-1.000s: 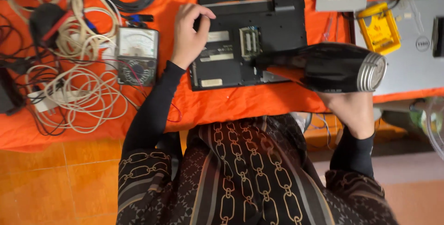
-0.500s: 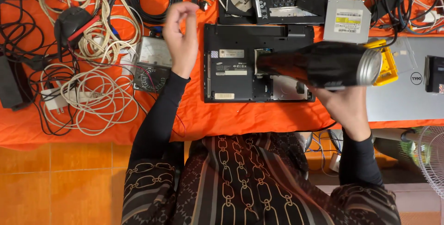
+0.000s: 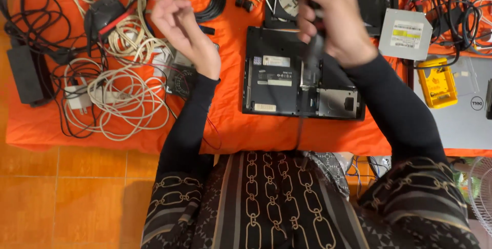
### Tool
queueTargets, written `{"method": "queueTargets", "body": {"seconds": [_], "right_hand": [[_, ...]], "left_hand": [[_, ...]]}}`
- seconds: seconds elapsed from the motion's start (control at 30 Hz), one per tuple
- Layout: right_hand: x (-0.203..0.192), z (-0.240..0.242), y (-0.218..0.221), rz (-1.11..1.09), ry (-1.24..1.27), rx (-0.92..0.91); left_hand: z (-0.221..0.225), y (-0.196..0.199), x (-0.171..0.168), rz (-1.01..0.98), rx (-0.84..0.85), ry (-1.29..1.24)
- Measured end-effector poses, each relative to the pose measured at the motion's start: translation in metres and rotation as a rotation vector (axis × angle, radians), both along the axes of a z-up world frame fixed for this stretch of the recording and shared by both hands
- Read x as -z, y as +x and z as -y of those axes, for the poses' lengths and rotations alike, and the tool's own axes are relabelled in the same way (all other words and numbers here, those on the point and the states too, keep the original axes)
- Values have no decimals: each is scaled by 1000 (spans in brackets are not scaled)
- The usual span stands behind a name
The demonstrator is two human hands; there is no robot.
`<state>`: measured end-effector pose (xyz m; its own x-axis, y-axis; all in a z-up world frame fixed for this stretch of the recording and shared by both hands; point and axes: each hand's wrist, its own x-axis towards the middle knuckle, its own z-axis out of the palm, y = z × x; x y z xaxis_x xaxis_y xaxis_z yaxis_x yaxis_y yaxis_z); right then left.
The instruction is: Repairing a laptop by using a hairdryer on the components and using a screwdriver.
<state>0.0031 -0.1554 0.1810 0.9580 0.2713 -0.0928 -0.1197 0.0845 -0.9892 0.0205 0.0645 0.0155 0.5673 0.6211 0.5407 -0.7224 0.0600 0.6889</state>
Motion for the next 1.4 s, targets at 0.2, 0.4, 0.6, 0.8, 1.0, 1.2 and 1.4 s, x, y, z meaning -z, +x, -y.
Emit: {"method": "queueTargets", "body": {"seconds": [0.2, 0.4, 0.6, 0.8, 1.0, 1.2, 1.4], "right_hand": [[72, -68, 101, -189, 238, -137], [127, -138, 146, -354, 123, -63], [165, -159, 167, -437, 83, -91], [173, -141, 169, -220, -298, -123], [124, -74, 105, 80, -339, -227], [108, 51, 34, 343, -289, -233], [133, 153, 5, 348, -256, 138]], "left_hand": [[10, -10, -9, -45, -27, 128], [9, -13, -14, -101, 6, 111], [6, -11, -14, -119, -4, 119], [8, -8, -6, -150, 40, 145], [12, -5, -2, -171, 102, 199], [14, -2, 7, -250, 174, 303], [14, -7, -7, -197, 100, 812]]}}
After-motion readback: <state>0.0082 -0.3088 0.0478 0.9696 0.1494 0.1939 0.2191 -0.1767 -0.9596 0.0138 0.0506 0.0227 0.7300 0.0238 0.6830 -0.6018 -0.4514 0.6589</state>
